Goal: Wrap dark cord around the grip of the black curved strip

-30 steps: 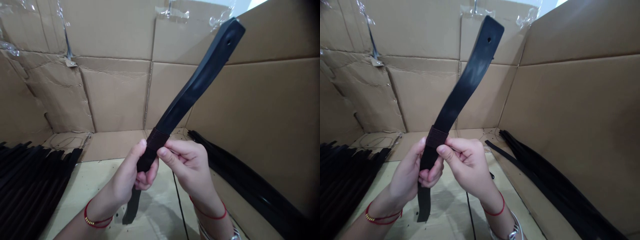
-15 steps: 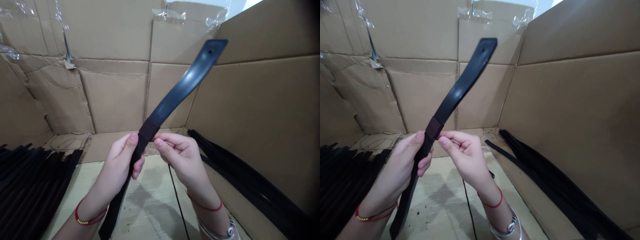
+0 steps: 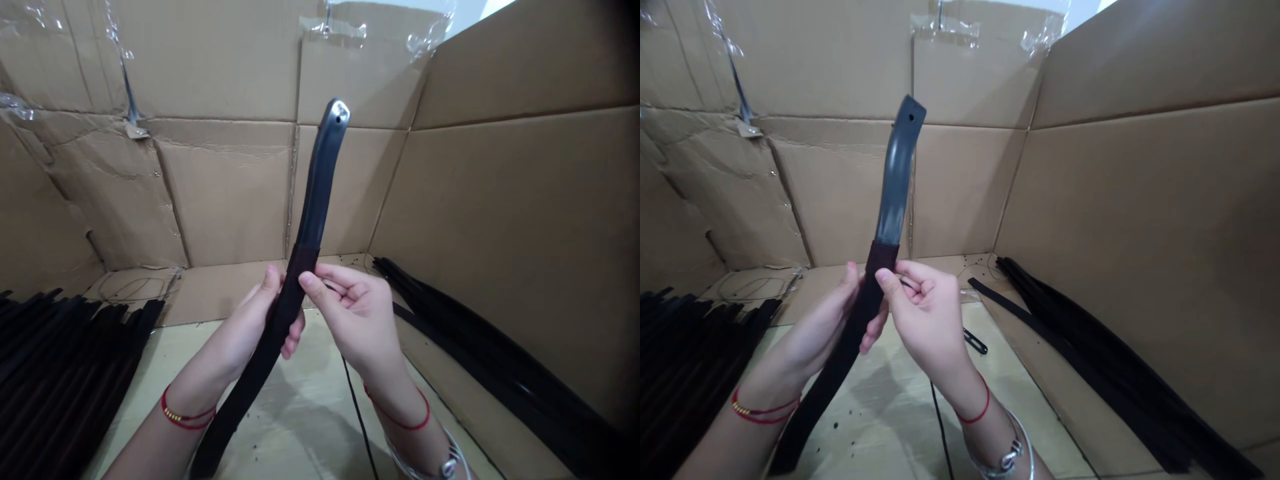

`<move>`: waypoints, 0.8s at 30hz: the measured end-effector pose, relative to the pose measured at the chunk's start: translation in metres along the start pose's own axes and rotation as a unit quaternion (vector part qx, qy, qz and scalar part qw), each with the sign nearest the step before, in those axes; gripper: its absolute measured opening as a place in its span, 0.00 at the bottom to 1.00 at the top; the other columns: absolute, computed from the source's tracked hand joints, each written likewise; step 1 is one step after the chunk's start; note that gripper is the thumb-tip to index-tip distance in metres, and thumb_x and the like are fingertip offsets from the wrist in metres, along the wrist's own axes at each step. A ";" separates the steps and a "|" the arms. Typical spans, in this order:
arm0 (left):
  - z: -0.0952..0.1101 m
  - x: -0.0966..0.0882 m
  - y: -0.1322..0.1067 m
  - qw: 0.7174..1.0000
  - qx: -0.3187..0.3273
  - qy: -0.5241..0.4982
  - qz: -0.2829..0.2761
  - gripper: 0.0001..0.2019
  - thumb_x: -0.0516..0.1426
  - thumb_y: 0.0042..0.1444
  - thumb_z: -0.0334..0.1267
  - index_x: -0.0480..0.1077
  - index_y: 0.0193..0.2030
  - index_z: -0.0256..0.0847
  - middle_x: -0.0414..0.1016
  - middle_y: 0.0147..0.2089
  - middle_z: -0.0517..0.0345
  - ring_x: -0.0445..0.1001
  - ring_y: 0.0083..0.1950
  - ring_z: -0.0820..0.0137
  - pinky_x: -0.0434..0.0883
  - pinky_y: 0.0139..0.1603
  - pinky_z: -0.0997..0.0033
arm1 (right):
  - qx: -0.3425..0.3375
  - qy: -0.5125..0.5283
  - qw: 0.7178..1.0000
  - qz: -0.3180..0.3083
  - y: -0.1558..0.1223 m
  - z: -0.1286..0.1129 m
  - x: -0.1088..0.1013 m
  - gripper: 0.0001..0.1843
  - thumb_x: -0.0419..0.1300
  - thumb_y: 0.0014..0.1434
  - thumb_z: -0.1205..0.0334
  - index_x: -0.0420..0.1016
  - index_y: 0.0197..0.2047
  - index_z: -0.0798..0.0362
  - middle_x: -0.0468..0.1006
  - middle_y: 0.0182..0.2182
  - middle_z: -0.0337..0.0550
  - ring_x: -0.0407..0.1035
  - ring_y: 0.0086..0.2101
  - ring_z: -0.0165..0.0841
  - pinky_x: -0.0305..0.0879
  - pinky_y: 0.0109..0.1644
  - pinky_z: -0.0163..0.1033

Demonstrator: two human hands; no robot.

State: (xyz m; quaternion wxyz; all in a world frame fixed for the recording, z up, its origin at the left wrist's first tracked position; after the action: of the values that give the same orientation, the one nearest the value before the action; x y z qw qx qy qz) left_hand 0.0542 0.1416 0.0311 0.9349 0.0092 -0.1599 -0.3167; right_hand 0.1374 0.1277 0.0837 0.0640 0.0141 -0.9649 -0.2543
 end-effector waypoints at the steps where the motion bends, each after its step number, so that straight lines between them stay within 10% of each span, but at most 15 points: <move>1: 0.005 -0.004 -0.001 0.998 0.029 0.046 0.034 0.24 0.44 0.65 0.59 0.64 0.40 0.37 0.65 0.23 0.61 0.63 0.21 0.78 0.64 0.21 0.84 | 0.001 -0.009 1.000 0.003 0.001 0.000 -0.001 0.07 0.64 0.57 0.63 0.78 0.29 0.58 0.72 0.16 0.38 0.67 0.18 0.27 0.64 0.21 0.29; 9: 0.018 -0.007 -0.008 0.992 0.050 0.106 0.043 0.18 0.50 0.64 0.54 0.62 0.40 0.38 0.54 0.23 0.68 0.52 0.21 0.82 0.49 0.18 0.84 | 0.058 -0.011 0.992 -0.113 0.004 0.008 -0.005 0.14 0.62 0.60 0.57 0.76 0.29 0.60 0.51 0.15 0.30 0.39 0.16 0.19 0.33 0.17 0.30; 17: 0.018 0.001 -0.017 0.999 0.031 0.026 0.011 0.19 0.49 0.64 0.55 0.63 0.37 0.39 0.54 0.21 0.69 0.49 0.18 0.83 0.51 0.16 0.86 | 0.027 0.037 0.993 -0.113 0.003 0.006 0.003 0.11 0.64 0.59 0.58 0.80 0.34 0.59 0.68 0.20 0.37 0.42 0.16 0.19 0.34 0.17 0.31; 24: 0.003 0.021 -0.022 0.980 -0.073 -0.044 -0.179 0.30 0.36 0.61 0.66 0.62 0.41 0.40 0.57 0.17 0.68 0.52 0.13 0.79 0.57 0.13 0.80 | 0.057 0.102 0.975 -0.190 0.003 0.015 0.009 0.18 0.69 0.54 0.54 0.81 0.44 0.58 0.70 0.21 0.39 0.57 0.21 0.23 0.49 0.21 0.29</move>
State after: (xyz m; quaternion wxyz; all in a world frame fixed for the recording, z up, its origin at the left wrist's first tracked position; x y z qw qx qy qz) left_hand 0.0561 0.1117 0.0380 0.8535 -0.0443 -0.1735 -0.4894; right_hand 0.1261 0.1371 0.0734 0.1112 0.2265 -0.9459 -0.2040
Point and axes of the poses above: each hand's wrist, its own y-axis towards the middle knuckle, its own x-axis out of the palm, z = x × y, the point moved 8 cm from there along y, towards the middle knuckle
